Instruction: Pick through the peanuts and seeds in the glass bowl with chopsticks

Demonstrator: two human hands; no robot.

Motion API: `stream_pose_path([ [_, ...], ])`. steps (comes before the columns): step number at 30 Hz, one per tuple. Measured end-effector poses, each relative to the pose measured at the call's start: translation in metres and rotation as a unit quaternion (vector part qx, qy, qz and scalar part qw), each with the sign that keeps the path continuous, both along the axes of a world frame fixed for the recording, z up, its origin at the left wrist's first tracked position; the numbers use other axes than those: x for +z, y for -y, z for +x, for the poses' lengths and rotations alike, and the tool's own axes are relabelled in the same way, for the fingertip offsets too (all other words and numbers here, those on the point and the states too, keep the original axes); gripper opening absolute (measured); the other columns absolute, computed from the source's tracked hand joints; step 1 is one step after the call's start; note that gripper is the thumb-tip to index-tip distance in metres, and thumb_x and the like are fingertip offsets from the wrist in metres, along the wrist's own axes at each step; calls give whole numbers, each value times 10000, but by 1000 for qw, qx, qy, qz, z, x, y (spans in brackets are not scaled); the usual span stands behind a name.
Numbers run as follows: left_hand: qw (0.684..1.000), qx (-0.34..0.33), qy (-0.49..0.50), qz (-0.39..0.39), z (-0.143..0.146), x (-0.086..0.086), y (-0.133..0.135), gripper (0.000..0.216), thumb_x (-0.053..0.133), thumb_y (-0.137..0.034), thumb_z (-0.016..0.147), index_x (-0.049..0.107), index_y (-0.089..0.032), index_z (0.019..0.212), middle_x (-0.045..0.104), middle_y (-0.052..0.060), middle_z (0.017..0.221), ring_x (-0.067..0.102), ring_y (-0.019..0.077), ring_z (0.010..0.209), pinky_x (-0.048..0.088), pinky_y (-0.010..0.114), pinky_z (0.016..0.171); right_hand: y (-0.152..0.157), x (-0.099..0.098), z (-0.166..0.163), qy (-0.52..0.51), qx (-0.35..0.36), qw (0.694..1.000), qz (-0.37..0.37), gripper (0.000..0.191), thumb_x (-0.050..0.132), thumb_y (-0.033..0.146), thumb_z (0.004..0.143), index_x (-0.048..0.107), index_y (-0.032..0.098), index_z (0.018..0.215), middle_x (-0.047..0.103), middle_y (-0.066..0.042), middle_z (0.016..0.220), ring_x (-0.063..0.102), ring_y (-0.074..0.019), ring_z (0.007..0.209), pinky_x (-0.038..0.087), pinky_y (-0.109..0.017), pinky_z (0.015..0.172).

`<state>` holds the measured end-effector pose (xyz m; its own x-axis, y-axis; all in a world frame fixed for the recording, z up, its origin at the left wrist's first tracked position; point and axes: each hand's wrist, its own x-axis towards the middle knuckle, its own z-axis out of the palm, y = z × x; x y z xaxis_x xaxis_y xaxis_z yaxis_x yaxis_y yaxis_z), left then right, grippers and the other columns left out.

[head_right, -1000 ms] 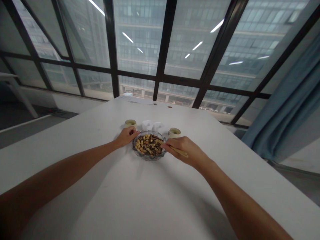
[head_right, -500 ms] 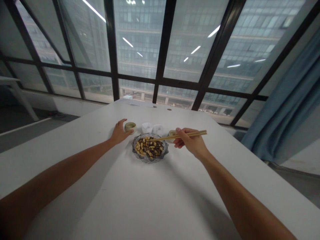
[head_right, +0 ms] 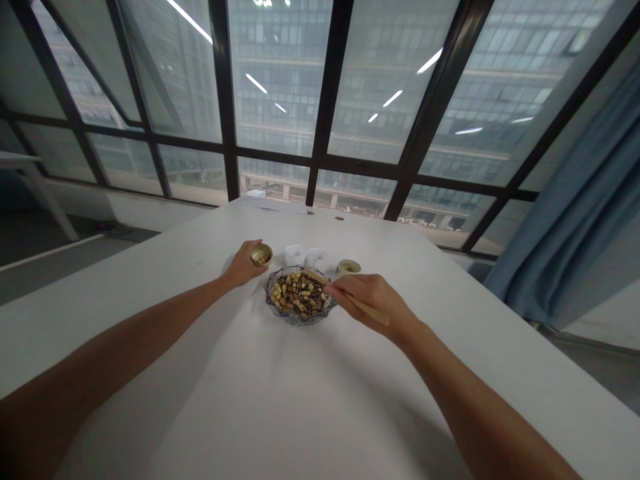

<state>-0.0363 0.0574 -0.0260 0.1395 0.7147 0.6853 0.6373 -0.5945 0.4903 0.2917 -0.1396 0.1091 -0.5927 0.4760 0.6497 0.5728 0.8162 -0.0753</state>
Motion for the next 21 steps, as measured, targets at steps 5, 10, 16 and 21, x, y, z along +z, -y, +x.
stream_pose_path([
  [5, 999, -14, -9, 35, 1, 2, 3, 703, 764, -171, 642, 508, -187, 1297, 544, 108, 1299, 545, 294, 1265, 445, 470, 1137, 11, 5, -11, 110, 44, 988, 103, 302, 486, 288, 1064, 667, 179, 848, 701, -59, 682, 626, -131, 558, 454, -249, 545],
  [10, 1000, -5, -5, 11, 2, 3, 5, 726, 800, -204, 631, 519, -184, 1300, 557, 111, 1307, 548, 298, 1271, 435, 464, 1145, 9, 4, -8, 64, 41, 993, 85, 311, 509, 308, 1051, 680, 183, 823, 703, -50, 662, 630, -131, 530, 456, -245, 517],
  [16, 983, 97, 40, -150, 3, 12, -3, 741, 848, -358, 637, 565, -191, 1301, 597, 118, 1338, 599, 296, 1232, 473, 392, 1091, -7, -4, -1, -247, -103, 957, -110, 455, 626, 569, 932, 687, 186, 694, 711, -54, 583, 658, -157, 462, 515, -247, 446],
  [21, 953, 125, -14, -275, -1, 34, -20, 848, 866, -449, 608, 532, -192, 1343, 587, 163, 1411, 614, 309, 1228, 497, 376, 1016, -21, -2, 6, -425, -103, 868, -235, 552, 745, 702, 749, 668, 164, 653, 716, -91, 579, 656, -175, 439, 534, -263, 410],
])
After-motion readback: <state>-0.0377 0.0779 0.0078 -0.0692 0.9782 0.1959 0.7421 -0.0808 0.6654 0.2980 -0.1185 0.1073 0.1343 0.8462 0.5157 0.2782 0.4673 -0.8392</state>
